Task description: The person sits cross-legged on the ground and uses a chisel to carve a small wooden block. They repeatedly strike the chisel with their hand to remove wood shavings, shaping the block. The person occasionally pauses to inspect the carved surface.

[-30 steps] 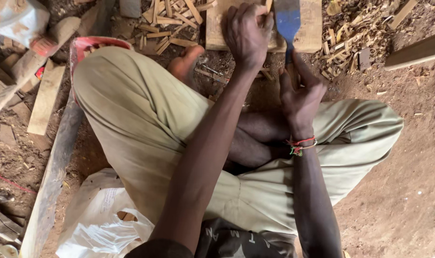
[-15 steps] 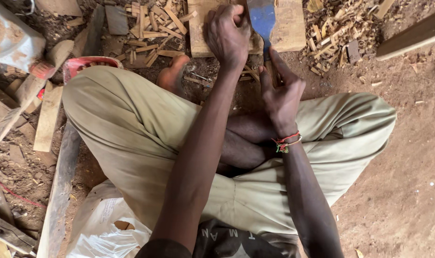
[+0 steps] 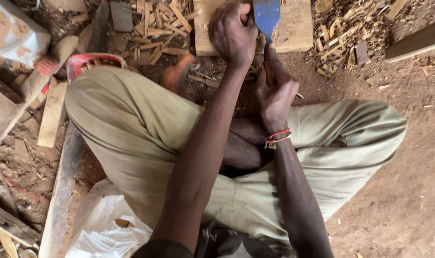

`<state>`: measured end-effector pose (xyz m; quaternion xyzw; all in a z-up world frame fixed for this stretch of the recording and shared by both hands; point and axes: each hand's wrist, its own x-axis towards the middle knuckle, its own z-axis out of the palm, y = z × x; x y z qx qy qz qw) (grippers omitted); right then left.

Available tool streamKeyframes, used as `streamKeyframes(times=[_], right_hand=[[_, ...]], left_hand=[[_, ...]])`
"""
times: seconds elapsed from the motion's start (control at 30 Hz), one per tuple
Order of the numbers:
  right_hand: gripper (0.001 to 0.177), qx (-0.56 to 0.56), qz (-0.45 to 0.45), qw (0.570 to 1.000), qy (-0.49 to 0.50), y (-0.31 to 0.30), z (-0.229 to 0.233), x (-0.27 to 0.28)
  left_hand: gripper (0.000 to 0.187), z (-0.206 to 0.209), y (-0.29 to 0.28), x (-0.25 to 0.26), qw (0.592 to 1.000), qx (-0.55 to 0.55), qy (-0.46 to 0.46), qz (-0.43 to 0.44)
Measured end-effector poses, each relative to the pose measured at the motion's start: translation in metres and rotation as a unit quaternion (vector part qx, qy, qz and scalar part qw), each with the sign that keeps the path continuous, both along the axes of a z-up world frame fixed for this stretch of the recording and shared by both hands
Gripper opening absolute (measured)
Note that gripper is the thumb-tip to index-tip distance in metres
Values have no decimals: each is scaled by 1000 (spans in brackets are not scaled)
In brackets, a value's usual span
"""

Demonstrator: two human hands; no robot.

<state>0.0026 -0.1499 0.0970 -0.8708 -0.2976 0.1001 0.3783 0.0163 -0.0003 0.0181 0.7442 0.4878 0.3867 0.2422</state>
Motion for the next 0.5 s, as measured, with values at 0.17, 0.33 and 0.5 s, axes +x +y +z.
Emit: streamKeyframes(times=[0.17,0.33,0.5], right_hand=[[47,104,42,991,-74,1,-14,11],[47,110,31,991,-68,1,-7,12],[47,118,19,993,-15,0,-6,16]], left_hand=[[19,6,-1,2,1000,8,9,-12],[26,1,-3,7,1000,27,5,-15],[28,-20,-9,10,996,83,-19,-6]])
